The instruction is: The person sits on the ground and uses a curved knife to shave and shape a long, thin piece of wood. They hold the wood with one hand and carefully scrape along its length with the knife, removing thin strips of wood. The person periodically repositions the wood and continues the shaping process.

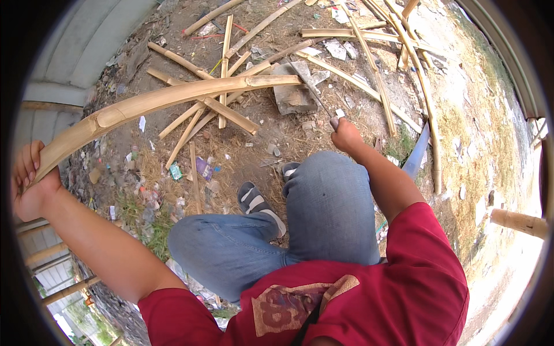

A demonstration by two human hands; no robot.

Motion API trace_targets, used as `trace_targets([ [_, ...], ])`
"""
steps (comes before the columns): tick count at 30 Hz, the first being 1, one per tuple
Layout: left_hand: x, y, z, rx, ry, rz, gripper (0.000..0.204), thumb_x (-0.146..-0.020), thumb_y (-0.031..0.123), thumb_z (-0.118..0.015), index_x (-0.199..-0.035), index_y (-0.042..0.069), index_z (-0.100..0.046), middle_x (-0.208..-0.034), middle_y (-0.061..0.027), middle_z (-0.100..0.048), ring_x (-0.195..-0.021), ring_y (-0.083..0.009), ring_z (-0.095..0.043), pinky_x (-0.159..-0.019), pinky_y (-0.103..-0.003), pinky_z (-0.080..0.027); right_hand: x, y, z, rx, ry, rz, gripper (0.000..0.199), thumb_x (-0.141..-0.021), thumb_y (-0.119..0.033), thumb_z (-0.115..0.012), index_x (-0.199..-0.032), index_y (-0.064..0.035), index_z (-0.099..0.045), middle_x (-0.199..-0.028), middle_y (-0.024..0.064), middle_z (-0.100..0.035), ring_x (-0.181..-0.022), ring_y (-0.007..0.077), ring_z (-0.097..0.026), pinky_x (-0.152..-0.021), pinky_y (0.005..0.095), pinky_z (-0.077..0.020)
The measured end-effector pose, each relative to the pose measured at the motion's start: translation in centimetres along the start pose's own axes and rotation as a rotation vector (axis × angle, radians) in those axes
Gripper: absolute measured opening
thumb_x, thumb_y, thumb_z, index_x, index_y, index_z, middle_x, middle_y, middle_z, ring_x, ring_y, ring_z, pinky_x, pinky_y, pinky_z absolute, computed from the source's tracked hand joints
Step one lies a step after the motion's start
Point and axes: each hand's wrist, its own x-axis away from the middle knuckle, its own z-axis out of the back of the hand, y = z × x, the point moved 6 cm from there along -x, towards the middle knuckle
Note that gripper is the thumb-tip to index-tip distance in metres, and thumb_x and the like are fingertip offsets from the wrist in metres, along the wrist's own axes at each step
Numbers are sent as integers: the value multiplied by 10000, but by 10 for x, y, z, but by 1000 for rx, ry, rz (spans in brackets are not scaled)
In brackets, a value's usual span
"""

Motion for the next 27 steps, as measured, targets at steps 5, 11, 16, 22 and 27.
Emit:
trace_targets([
  [5, 14, 1, 3, 62, -37, 1, 232, -653, 139, -517, -596, 175, -296, -554, 4, -277, -514, -143, -308, -590, -319, -294, 5, -10, 15, -78, -8, 5, 357, -862, -218, -597, -1132, 15, -581, -984, 314, -667, -952, 472, -646, -854, 531, -503],
  [11, 30, -14, 43, -121, 433, -94, 241, -830, 137, -459, -680, 151, -271, -577, -6, -232, -504, -155, -269, -518, -339, -262, 34, -30, 23, -213, 14, 131, 336, -847, -198, -608, -1107, 8, -553, -944, 308, -668, -916, 477, -646, -832, 538, -497],
  [16, 54, -28, 38, -293, 778, -112, 275, -921, 182, -442, -737, 142, -242, -622, -13, -204, -504, -160, -230, -483, -346, -238, 32, -15, 16, -128, 25, 72, 285, -889, -213, -602, -1062, 4, -537, -925, 302, -664, -899, 479, -639, -815, 551, -488],
  [22, 81, -27, 26, -360, 974, -163, 309, -927, 180, -462, -744, 140, -216, -645, -16, -206, -504, -168, -213, -479, -342, -225, 39, -103, 75, -174, 20, 310, 255, -906, -216, -593, -1068, -26, -538, -897, 284, -666, -876, 469, -640, -786, 550, -484],
  [27, 95, -32, 18, -350, 1066, -152, 313, -933, 198, -451, -742, 138, -210, -645, -13, -203, -505, -167, -201, -476, -347, -212, 11, -105, 49, -36, -35, 406, 222, -916, -197, -592, -1056, -37, -529, -867, 259, -668, -858, 460, -644, -767, 532, -503],
])
